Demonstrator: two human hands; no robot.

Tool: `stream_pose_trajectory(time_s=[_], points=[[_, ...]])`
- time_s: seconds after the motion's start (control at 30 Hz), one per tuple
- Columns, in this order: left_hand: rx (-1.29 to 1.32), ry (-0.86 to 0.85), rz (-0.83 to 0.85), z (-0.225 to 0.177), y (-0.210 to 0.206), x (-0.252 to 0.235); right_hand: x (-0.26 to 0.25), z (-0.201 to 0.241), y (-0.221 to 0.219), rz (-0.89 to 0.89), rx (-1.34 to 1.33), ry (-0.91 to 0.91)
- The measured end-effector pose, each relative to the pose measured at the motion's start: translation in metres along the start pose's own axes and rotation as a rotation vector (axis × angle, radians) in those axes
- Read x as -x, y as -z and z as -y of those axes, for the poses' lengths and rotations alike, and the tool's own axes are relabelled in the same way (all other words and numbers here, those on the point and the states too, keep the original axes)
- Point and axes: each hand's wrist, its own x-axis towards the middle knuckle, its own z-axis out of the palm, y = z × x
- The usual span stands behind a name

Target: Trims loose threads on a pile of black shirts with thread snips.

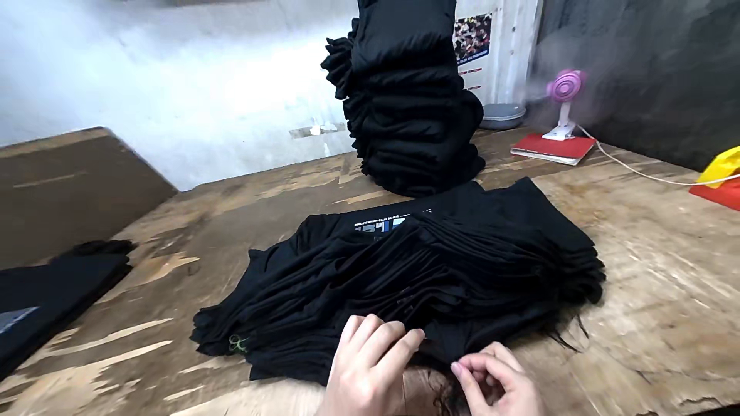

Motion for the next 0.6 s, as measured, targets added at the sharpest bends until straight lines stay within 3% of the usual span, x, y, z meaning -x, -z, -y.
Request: stream_pose_trajectory(time_s=[0.27, 0.4, 0.47, 0.6], points=[[-0.068, -0.161, 0.116, -0.02, -0.008, -0.004, 0.004, 0.0, 0.002, -0.064, 0.032, 0.063], [-0.107, -0.277, 0.079, -0.02, -0.024, 0.0, 0.006, -0.004, 0.008, 0.01, 0.092, 0.147], [-0.043, -0.147, 0.051, -0.019, -0.026, 0.002, 0.003, -0.003, 0.015, 0.023, 0.186, 0.2], [0.118, 0.259, 0.018, -0.02, -0.026, -0.006, -0.012, 0.011, 0.001, -0.124, 0.405, 0.26]])
